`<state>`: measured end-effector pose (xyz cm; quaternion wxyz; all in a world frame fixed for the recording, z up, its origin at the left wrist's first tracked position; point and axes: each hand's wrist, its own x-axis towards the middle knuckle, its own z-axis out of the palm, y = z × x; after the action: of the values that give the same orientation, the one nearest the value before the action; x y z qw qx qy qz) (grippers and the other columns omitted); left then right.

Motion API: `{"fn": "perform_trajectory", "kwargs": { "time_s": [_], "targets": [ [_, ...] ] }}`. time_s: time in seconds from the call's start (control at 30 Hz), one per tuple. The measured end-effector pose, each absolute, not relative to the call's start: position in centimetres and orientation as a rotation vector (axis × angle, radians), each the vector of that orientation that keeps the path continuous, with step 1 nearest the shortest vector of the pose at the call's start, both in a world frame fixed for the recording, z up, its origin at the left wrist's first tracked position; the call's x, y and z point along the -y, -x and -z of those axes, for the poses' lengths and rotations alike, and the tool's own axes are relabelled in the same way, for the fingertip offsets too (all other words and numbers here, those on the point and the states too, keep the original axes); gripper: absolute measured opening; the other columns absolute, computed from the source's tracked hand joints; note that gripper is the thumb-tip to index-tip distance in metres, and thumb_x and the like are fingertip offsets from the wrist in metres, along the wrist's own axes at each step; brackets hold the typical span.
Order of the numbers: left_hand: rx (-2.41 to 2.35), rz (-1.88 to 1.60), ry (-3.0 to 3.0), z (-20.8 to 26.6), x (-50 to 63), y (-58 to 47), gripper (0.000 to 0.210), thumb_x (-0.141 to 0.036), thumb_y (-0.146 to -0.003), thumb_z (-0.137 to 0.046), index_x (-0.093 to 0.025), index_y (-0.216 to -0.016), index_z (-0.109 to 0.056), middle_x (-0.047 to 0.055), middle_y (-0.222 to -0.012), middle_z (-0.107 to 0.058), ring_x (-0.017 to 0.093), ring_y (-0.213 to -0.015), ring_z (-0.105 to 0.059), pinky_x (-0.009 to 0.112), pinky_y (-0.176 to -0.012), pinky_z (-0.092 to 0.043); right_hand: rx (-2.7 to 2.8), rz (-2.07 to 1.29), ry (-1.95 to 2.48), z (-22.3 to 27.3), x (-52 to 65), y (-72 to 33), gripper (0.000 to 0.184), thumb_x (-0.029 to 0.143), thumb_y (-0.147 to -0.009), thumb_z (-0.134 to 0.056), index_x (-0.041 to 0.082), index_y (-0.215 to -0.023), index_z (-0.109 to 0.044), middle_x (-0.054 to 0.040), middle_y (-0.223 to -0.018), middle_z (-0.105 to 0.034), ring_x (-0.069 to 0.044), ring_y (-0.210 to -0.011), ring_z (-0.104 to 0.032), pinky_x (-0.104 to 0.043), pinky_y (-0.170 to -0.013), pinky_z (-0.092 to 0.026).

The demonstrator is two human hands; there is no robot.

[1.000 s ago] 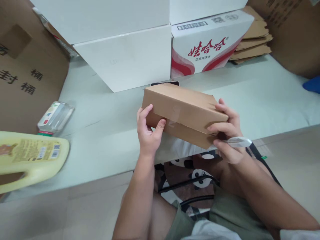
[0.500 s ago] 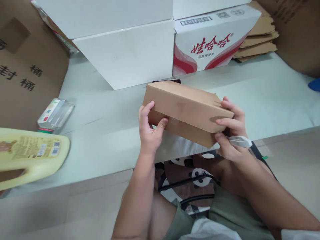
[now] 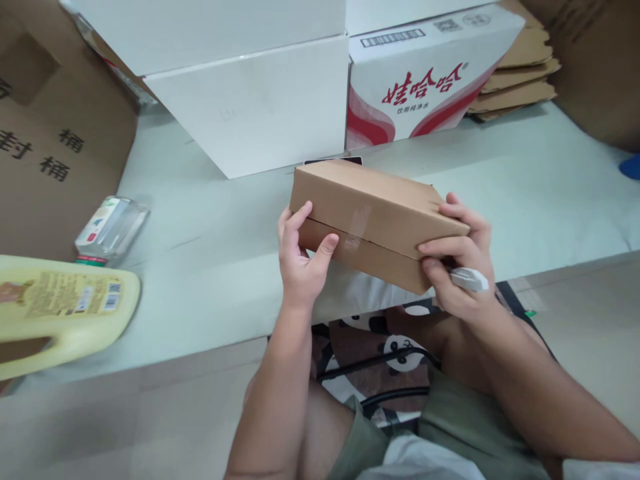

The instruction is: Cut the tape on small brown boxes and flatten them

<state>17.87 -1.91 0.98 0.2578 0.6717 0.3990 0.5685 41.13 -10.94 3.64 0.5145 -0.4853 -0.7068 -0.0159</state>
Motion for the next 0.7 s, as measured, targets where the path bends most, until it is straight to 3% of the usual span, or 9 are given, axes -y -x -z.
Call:
{"fn": "perform_trajectory", "kwargs": {
  "time_s": [0.37, 0.53, 0.7],
  "targets": [
    [-1.018, -1.553, -1.767, -0.3, 2.2, -18.3, 0.067, -0.061, -0.082, -0.074, -0.032, -0.141, -0.058, 0.008, -0.149, -0.049, 0.027, -0.139, -0.050, 0.044, -0.118, -0.041, 1.688, 0.047, 1.189, -3.4, 11.0, -41.0, 0.013, 0.018, -0.085, -0.062, 0.026, -0.095, -0.063, -0.0061, -0.139, -0.052, -0.038, -0.146, -0.043, -0.071, -0.121, -0.032],
    [-1.080, -1.586, -1.837, -0.4, 2.3, -18.8, 0.080, -0.066, -0.074, -0.079, -0.031, -0.142, -0.056, 0.009, -0.145, -0.050, 0.030, -0.143, -0.044, 0.048, -0.120, -0.037, 1.656, 0.043, 1.199, -3.2, 11.1, -41.1, 0.009, 0.022, -0.085, -0.062, 0.027, -0.092, -0.064, -0.0057, -0.140, -0.053, -0.038, -0.144, -0.046, -0.071, -0.121, -0.031],
    [-1.146, -1.514, -1.813, -0.8, 2.5, -19.1, 0.079, -0.063, -0.073, -0.081, -0.032, -0.140, -0.051, 0.010, -0.146, -0.048, 0.032, -0.147, -0.039, 0.049, -0.119, -0.037, 1.628, 0.016, 1.233, -2.9, 11.0, -41.3, 0.005, 0.028, -0.084, -0.065, 0.027, -0.089, -0.064, -0.0060, -0.140, -0.054, -0.039, -0.145, -0.044, -0.073, -0.121, -0.030]
  ]
}}
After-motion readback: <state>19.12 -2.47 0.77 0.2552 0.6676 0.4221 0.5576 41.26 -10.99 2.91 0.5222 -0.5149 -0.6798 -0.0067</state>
